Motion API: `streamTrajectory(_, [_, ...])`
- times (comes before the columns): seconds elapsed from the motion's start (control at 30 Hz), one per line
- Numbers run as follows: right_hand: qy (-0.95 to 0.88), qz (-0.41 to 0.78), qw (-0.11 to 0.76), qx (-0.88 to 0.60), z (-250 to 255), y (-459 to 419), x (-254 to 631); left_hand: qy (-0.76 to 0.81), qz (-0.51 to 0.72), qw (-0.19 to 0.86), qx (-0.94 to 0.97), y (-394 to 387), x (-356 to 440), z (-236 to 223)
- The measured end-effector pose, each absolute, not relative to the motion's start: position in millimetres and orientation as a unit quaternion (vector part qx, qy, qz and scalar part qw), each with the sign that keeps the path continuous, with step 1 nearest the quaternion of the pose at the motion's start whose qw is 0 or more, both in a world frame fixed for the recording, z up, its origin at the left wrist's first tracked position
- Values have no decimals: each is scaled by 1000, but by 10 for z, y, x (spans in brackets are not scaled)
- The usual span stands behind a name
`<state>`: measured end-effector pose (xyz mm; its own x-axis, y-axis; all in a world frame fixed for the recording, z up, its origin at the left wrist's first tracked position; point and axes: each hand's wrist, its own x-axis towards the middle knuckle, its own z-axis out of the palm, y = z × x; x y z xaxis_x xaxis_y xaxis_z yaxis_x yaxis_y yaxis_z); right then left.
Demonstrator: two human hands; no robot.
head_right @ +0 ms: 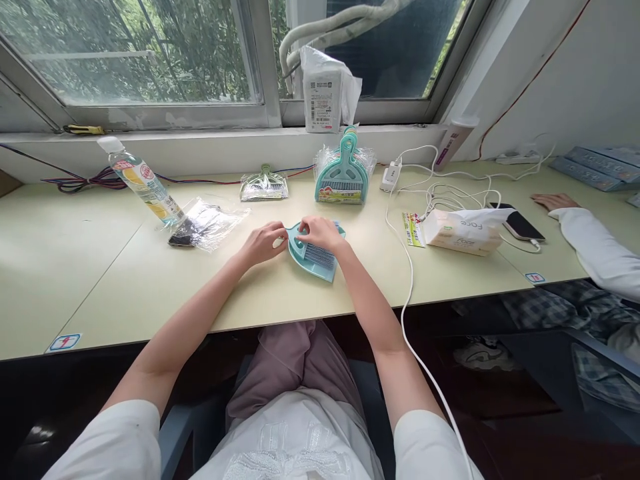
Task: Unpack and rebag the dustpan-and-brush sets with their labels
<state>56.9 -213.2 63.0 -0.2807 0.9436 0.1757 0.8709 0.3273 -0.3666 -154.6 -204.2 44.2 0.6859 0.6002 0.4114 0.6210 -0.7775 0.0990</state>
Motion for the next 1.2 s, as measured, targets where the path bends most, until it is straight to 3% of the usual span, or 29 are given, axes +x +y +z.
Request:
streamTrajectory(0.23, [-784, 138, 168, -581, 676, -2155, 582, -326, -195, 137, -915, -1833, -1773, 435])
streamTrajectory(0.53, [-789, 155, 133, -580, 695, -2191, 540, -327, -157, 106, -926, -1847, -1707, 366])
streamTrajectory(1.2, [-804, 120, 143, -564, 539, -2087, 499, -352, -96, 79, -928, -1803, -1652, 308])
